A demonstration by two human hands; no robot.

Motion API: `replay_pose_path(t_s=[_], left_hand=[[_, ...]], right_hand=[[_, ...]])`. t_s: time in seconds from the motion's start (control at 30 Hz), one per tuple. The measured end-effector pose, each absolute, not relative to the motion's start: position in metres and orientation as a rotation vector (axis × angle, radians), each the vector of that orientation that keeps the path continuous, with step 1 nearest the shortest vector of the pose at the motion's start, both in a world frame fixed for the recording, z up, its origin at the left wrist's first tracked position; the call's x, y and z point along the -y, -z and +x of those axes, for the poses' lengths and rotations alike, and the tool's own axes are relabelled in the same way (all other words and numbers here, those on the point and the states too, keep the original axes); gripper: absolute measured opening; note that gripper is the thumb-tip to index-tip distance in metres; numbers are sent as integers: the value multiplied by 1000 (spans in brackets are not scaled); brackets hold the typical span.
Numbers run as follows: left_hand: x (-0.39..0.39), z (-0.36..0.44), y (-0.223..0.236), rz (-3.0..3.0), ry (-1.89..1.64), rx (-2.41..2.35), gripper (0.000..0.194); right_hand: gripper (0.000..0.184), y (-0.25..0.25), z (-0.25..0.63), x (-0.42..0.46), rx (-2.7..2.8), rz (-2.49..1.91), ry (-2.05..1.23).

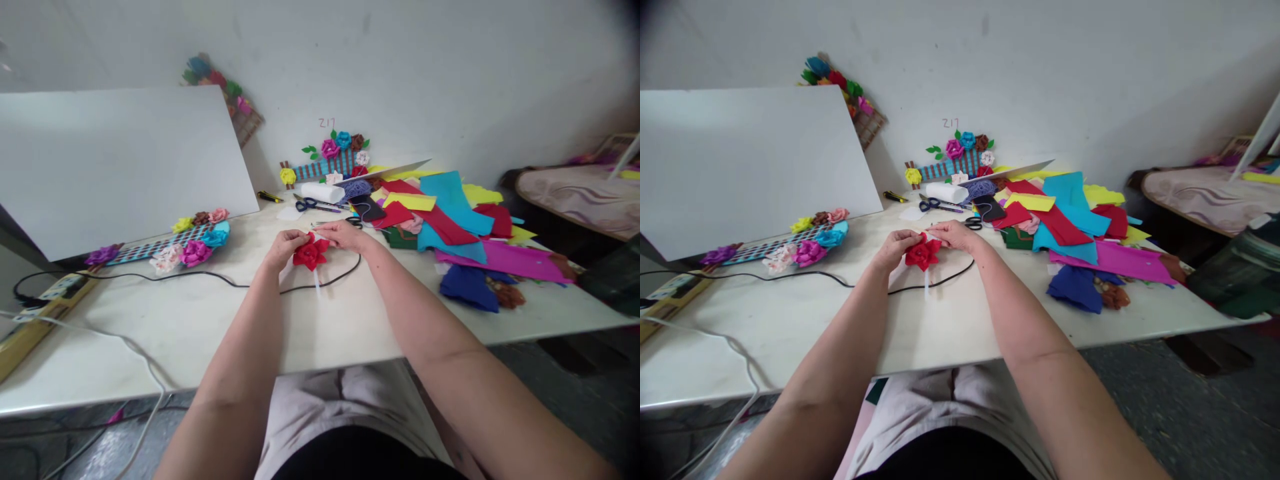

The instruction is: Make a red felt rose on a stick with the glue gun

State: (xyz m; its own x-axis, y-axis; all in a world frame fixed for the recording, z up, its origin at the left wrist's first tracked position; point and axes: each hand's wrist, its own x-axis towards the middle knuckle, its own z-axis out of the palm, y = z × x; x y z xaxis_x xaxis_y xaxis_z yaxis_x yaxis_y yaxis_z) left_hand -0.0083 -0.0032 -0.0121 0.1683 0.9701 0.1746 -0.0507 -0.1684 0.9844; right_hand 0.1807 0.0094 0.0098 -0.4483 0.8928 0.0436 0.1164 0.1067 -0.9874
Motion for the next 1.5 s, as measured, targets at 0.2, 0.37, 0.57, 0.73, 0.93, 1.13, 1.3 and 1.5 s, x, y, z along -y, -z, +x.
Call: replay_pose_path(t_s=[0.2, 0.37, 0.57, 0.73, 0.93, 1.13, 1.3, 1.5], left_hand=[[-1, -10, 17, 1390, -1226, -943, 27], [0, -10, 17, 1356, -1212, -934, 29], [0, -9, 17, 1307, -1183, -934, 31], [-2, -8, 18, 1228, -1207, -917, 28], [-1, -6, 17, 1139, -1259, -860, 21], [-2, -6, 19, 1092, -1288, -792, 21], [-5, -6, 22, 1047, -1325, -801, 23], [-2, -5, 20, 1038, -1346, -846, 23]], right_hand=[[34, -13, 180, -7, 1677, -1000, -1408], [33, -11, 180, -10, 1696, -988, -1386], [27, -4, 179, -16, 1671, -957, -1395], [23, -2, 176, -16, 1697, -933, -1358], [27, -1, 174, -24, 1981, -878, -964], [28, 0, 174, -26, 2171, -965, -563], [32, -4, 174, -21, 2260, -1068, -311], [34, -7, 174, -17, 2304, -1103, -186]])
